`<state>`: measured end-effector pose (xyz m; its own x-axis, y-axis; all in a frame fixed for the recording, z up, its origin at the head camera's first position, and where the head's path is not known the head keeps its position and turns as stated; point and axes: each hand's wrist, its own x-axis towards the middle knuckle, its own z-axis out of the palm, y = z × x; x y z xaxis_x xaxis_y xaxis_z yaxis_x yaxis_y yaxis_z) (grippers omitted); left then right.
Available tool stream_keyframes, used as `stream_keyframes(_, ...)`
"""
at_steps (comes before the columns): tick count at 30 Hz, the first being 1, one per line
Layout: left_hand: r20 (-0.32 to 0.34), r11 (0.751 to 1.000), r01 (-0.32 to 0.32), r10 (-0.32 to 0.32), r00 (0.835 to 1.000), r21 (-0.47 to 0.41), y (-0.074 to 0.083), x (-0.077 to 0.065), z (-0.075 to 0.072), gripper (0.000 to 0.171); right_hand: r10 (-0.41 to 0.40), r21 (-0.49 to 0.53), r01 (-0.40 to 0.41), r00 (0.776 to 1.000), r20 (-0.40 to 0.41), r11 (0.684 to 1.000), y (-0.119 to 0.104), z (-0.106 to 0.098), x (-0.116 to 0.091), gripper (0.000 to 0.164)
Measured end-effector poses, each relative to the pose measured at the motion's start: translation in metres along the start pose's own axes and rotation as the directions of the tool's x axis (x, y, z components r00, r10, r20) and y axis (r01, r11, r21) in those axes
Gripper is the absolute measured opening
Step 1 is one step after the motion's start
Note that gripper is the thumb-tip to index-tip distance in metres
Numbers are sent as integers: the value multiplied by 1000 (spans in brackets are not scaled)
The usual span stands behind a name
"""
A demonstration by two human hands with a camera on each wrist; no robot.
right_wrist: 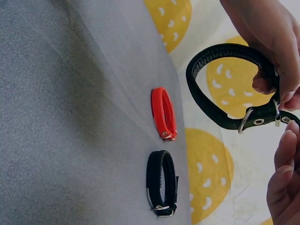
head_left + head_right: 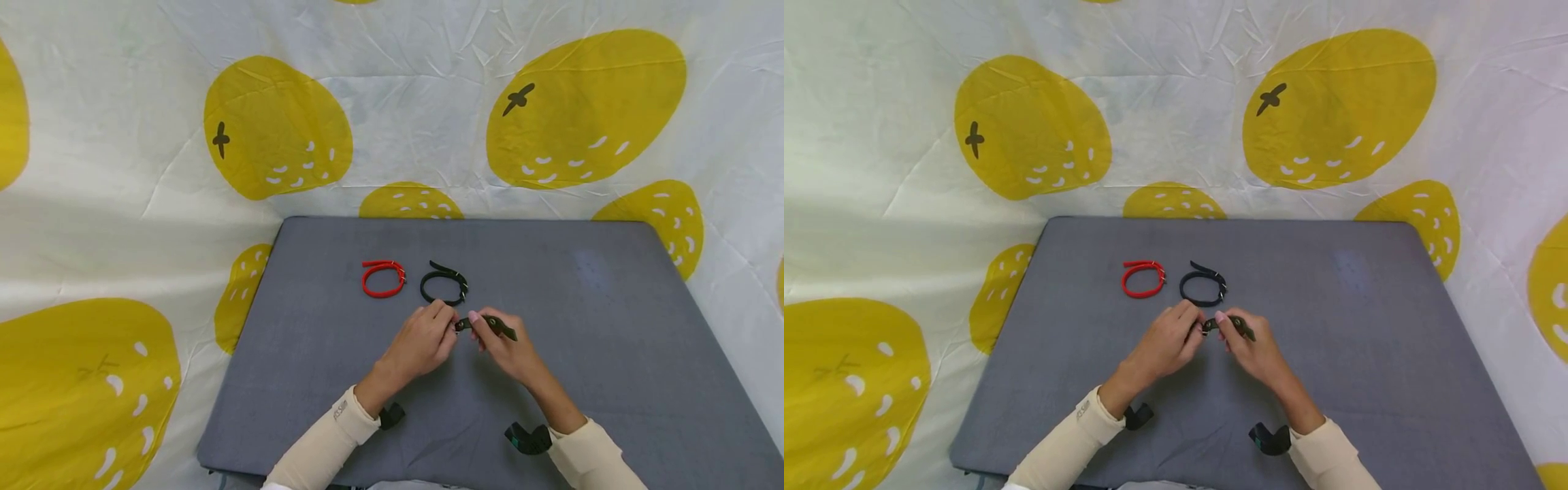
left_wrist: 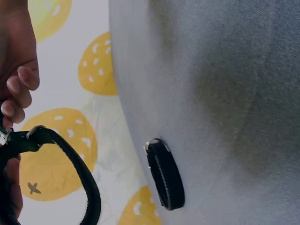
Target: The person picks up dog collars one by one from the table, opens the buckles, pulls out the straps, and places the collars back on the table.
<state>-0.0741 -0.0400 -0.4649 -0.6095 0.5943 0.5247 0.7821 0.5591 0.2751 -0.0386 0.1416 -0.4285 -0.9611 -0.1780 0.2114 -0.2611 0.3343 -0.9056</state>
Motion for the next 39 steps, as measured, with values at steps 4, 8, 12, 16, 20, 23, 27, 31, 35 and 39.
stream_keyframes(4, 9, 999, -30, 30, 1000, 17, -2, -4, 2, 14, 0, -3, 0, 1000, -28, 1000, 1, 1, 2, 24)
stream_keyframes(8, 31, 998, -62, 62, 998, 4, -4, -7, 2, 11, 17, 36, -15, 998, -64, 999, 5, 0, 3, 24)
stream_keyframes(12, 47, 995, -93, 91, 995, 31, -7, -9, 1, 16, 33, 42, -29, 994, -102, 999, 22, 0, 4, 24)
stream_keyframes(16, 42, 985, -134, 130, 991, 106, -10, -9, 0, 15, -109, -167, 93, 990, -89, 982, 36, -1, 5, 20)
stream_keyframes(20, 26, 980, -154, 151, 988, 130, -12, -9, 1, 8, -275, -366, 244, 961, -35, 898, 38, -4, 5, 10)
stream_keyframes(23, 26, 981, -157, 155, 988, 115, -13, -8, 2, 8, -323, -432, 289, 946, -7, 854, 36, -6, 4, 8)
stream_keyframes(27, 38, 984, -165, 163, 986, 70, -13, -7, 1, 7, -411, -523, 372, 911, 45, 767, 31, -10, 2, 6)
stream_keyframes(31, 30, 985, -173, 173, 985, 7, -12, -5, -5, 9, -469, -545, 439, 878, 94, 714, 24, -15, 1, 10)
stream_keyframes(35, 8, 983, -145, 147, 989, -112, -11, -2, -12, 17, -457, -507, 439, 884, 96, 742, 19, -21, -2, 14)
stream_keyframes(39, 21, 964, -76, 84, 996, -256, -9, 0, -15, 18, -383, -448, 376, 920, 80, 811, 20, -26, -7, 20)
